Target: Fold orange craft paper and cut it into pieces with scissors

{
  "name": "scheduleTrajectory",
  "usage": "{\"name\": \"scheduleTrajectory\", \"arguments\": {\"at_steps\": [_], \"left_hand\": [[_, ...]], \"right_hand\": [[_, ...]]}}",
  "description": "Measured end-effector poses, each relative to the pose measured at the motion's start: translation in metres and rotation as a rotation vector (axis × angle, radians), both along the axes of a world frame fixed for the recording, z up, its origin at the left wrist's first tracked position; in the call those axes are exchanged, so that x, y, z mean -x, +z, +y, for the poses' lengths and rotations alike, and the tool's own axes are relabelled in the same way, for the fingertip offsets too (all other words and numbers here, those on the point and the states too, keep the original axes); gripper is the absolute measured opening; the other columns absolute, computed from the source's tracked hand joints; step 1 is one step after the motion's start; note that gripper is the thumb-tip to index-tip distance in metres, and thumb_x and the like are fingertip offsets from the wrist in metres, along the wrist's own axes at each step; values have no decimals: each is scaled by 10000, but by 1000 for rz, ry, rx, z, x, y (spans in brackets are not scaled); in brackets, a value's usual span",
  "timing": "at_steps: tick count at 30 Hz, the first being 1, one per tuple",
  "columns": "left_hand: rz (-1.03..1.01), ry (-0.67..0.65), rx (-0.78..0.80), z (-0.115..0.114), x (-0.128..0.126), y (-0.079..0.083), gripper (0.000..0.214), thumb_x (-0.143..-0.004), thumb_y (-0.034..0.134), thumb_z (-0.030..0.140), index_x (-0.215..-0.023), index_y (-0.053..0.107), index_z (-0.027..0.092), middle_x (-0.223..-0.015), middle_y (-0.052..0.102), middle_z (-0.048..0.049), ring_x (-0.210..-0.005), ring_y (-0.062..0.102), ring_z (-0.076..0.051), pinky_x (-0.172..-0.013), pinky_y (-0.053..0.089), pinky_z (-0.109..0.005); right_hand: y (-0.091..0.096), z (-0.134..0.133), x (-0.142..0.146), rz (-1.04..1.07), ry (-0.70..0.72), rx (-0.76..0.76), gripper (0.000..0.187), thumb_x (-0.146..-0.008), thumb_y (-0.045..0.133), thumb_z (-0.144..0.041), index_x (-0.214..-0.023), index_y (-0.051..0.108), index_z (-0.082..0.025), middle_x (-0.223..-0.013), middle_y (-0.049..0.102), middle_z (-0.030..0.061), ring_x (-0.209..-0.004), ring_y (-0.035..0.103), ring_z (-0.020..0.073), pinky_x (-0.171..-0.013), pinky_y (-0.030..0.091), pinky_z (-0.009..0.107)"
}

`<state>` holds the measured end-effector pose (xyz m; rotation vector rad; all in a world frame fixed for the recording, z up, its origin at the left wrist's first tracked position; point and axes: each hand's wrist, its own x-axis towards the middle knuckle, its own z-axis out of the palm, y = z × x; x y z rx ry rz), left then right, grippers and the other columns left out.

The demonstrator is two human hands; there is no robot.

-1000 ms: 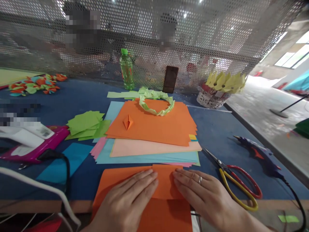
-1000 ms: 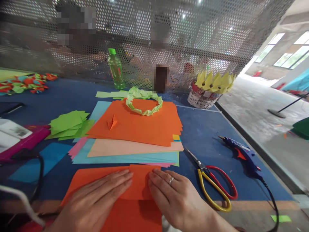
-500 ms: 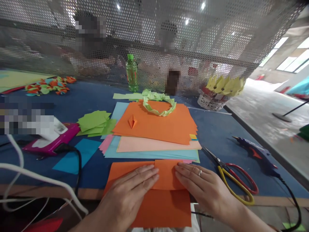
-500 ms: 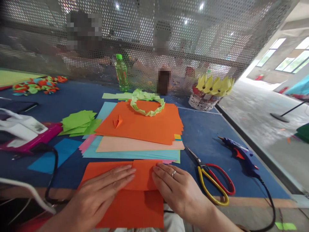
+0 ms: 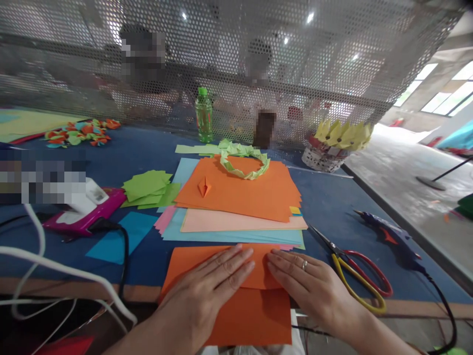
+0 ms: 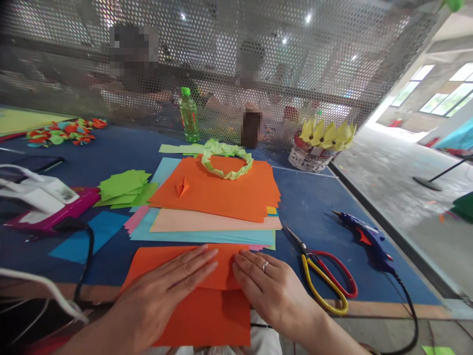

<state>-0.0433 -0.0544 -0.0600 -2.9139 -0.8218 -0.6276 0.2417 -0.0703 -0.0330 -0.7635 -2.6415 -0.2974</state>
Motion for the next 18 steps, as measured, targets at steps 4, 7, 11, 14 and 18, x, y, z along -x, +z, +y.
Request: {"name": "scheduleTrajectory", "arguments": {"at_steps": [4,7,11,14,18], "left_hand": [[49,-43,-29,2,0,-5,838,-750,337,-88,-1549,338,165,-1601,390,-13,-1473,348,-165,-1187,365,-332],[-23,-68,-56,4,1,-8,788,-765,340,-76,-1518,402,147,-1558,465,-30,-1452,391,-166,-1179,378,-328],[8,-83,-147,3,1,-9,710,-808,375,-29,-1503,422,109,-1567,452,-65,-1449,400,-209,-1182,370,-350],[4,-50,-207,0,-3,-8,626,-846,371,-19,-1450,495,91,-1552,474,-79,-1453,394,-218,-1216,317,-370],[-81,-12,-300,-4,-10,-11,488,-910,385,34,-1344,600,86,-1444,598,-98,-1430,433,-227,-1251,250,-391]], "right_hand": [[-2,1,0,22,-20,43,339,-1012,391,-75,-1203,662,-7,-1228,725,190,-1181,679,264,-988,596,401],[0,1,1,65,-55,75,367,-1044,348,-125,-1212,665,-44,-1246,720,174,-1217,657,232,-1022,572,366],[4,2,1,47,-40,55,386,-1054,328,-149,-1237,652,-44,-1263,714,164,-1242,640,226,-1050,546,347],[4,2,1,6,-24,44,379,-1028,340,-99,-1239,647,-31,-1248,719,180,-1225,653,232,-1033,560,361],[2,1,1,-8,-15,19,375,-997,362,-75,-1225,655,-27,-1242,722,182,-1223,654,244,-1020,571,375]]}}
